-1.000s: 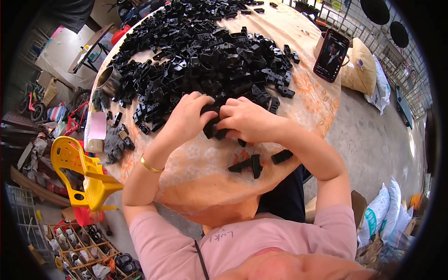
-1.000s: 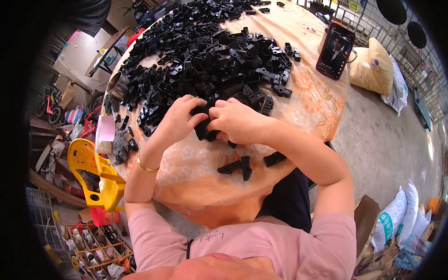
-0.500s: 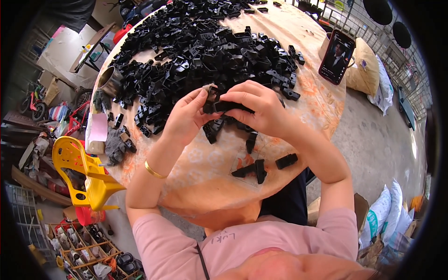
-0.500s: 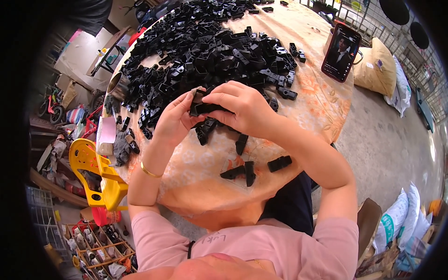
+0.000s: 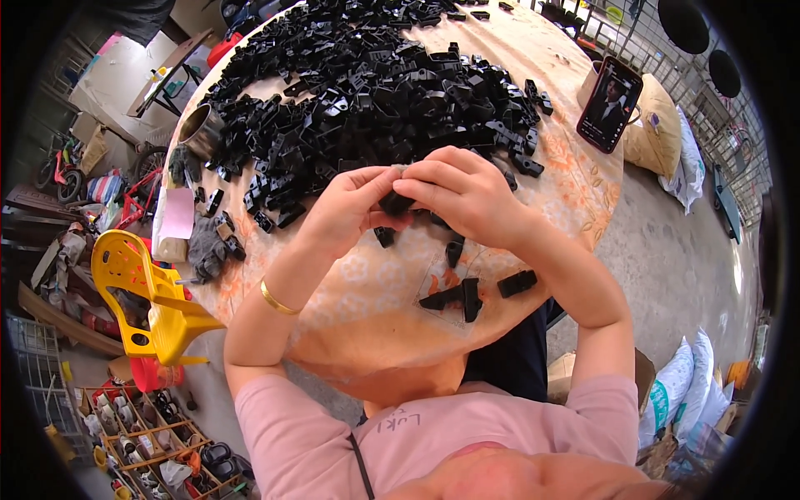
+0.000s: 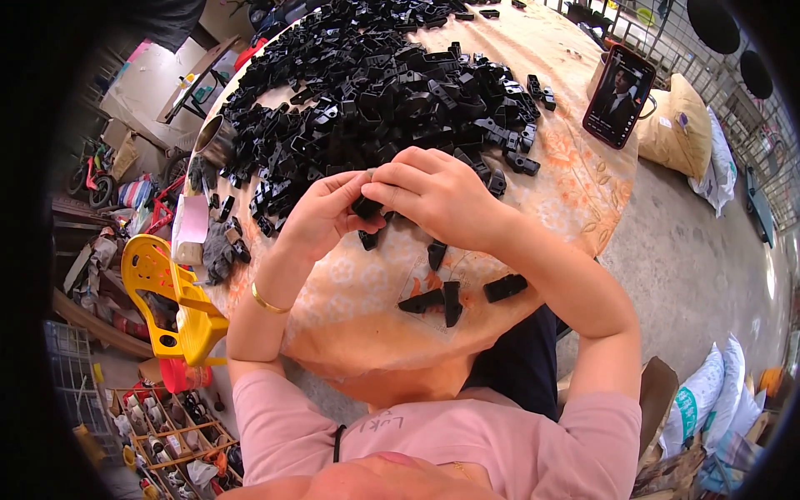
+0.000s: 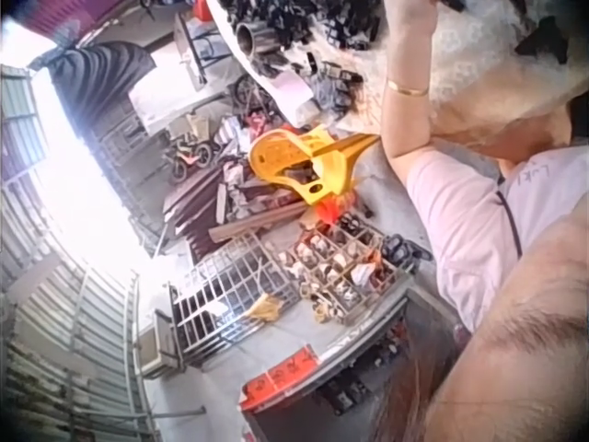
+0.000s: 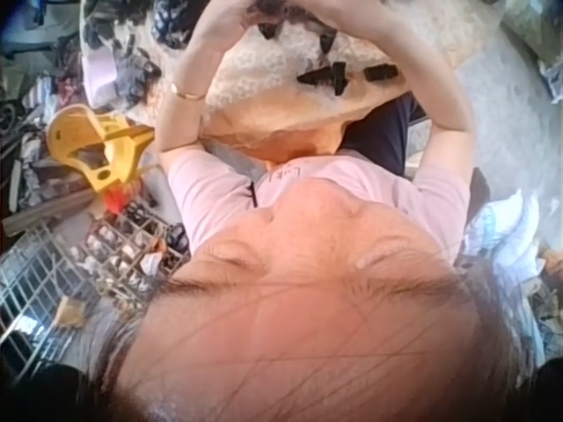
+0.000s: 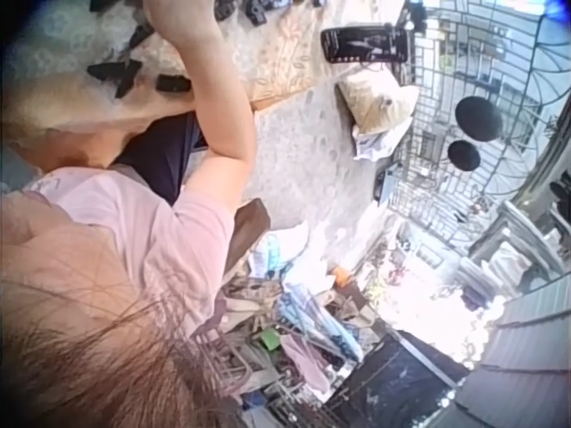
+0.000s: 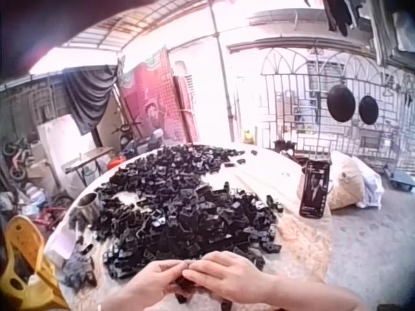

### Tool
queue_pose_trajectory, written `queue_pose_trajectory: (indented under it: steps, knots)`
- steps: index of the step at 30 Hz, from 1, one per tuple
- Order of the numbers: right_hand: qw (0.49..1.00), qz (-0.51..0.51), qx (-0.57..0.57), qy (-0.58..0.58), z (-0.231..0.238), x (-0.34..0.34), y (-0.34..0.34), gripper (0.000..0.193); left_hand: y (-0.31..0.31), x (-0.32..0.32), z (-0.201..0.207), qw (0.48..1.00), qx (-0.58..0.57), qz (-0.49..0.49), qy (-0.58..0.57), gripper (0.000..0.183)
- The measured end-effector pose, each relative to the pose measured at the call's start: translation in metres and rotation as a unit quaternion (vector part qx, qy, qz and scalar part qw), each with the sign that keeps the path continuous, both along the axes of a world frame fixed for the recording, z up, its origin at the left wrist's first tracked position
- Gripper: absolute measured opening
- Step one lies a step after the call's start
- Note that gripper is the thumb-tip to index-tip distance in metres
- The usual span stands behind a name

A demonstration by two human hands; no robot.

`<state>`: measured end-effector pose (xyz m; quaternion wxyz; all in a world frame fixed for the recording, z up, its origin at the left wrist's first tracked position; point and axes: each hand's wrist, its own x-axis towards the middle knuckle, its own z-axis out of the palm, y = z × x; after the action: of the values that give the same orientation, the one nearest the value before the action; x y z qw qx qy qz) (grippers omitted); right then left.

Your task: The person assembles plastic components by hand, fitting pairs of plastic pieces together and placing the assembled parts into a pile on the table.

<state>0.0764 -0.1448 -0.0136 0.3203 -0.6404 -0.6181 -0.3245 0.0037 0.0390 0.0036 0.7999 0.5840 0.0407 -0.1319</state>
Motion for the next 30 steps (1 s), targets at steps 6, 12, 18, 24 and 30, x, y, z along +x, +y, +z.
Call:
queue_pose_trajectory:
  steps: [6, 12, 18, 24, 30]
  knots:
    - [0.990, 0.014, 0.022, 0.141, -0.004, -0.002, 0.001, 0.034, -0.008, -0.004, 0.004, 0.997, 0.072, -0.018, -0.010, 0.027]
    - [0.960, 0.125, 0.022, 0.250, 0.001, 0.005, -0.003, 0.039, -0.014, -0.007, 0.002, 0.985, 0.133, -0.019, -0.106, 0.025]
    - [0.912, -0.128, -0.078, 0.381, 0.021, 0.044, -0.044, 0.023, -0.026, -0.025, -0.001, 0.837, 0.416, -0.185, -0.303, 0.026]
    - [0.923, -0.247, -0.200, 0.219, 0.003, 0.053, -0.051, 0.024, -0.022, -0.030, 0.012, 0.750, 0.473, -0.232, -0.400, 0.035]
    - [0.930, -0.239, -0.091, 0.265, 0.014, 0.050, -0.050, 0.022, 0.006, -0.012, 0.011, 0.739, 0.623, -0.049, -0.250, 0.030]
